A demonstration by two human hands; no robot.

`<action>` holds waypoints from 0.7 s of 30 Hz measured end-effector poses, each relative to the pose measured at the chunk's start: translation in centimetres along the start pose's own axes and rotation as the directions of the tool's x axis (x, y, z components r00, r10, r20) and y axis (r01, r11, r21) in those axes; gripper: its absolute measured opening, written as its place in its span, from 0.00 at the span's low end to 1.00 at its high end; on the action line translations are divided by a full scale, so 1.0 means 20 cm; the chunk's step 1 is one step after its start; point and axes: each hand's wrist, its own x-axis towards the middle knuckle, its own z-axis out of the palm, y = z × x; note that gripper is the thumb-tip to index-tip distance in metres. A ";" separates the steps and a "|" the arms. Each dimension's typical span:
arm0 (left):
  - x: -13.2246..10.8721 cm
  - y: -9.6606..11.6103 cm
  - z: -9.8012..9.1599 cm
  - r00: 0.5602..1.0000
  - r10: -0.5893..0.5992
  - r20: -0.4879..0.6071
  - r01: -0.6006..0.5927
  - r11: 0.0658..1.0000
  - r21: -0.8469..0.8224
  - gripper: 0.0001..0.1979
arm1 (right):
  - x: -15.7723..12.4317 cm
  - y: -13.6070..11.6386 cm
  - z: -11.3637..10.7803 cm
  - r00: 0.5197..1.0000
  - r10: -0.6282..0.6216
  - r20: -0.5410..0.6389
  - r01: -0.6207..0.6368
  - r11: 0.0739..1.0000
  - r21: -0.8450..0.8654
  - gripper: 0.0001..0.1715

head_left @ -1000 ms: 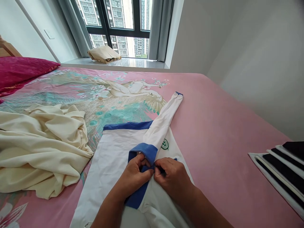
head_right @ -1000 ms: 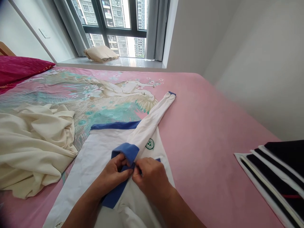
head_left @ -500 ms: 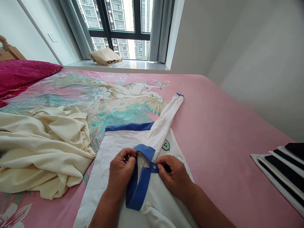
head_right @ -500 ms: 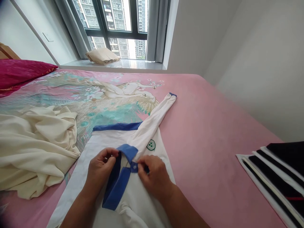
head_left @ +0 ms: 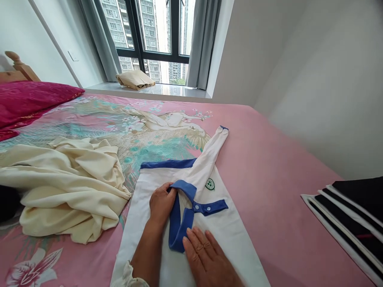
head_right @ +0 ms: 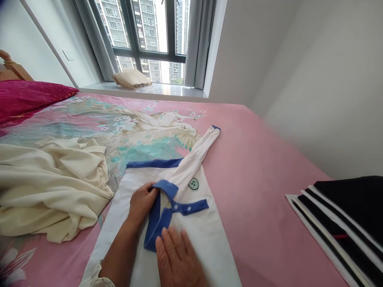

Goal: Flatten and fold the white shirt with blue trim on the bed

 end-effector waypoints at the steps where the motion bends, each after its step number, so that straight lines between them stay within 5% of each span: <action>1: 0.00 -0.01 -0.01 1.000 -0.006 0.008 0.006 1.000 -0.011 0.14 | -0.04 -0.03 0.04 0.999 -0.015 0.037 0.017 0.999 -0.046 0.22; 4: 0.02 -0.03 -0.02 0.999 -0.034 0.019 0.035 0.998 -0.045 0.14 | -0.09 -0.09 0.14 0.998 -0.039 0.045 0.043 0.995 -0.086 0.20; 7: 0.03 -0.05 -0.03 0.998 -0.047 0.036 0.050 0.996 -0.075 0.15 | -0.05 -0.12 0.15 0.997 0.071 -0.020 -0.071 0.997 -0.043 0.26; 11: 0.05 -0.05 -0.05 0.996 -0.036 0.081 0.047 0.989 -0.137 0.17 | 0.01 -0.15 0.16 0.979 0.180 0.090 -0.177 0.983 -0.040 0.36; 15: 0.06 -0.04 -0.04 0.994 -0.049 0.096 0.062 0.988 -0.139 0.21 | -0.02 -0.18 0.21 0.985 0.174 -0.004 -0.174 0.984 -0.045 0.35; 18: 0.07 -0.04 -0.01 0.994 -0.061 0.095 0.071 0.993 -0.099 0.22 | -0.12 -0.19 0.15 0.951 0.309 -0.022 -0.310 0.950 -0.034 0.31; 21: 0.08 -0.04 0.00 0.991 -0.066 0.117 0.076 0.994 -0.084 0.20 | -0.26 -0.18 -0.01 0.884 0.461 0.081 -0.455 0.887 -0.084 0.30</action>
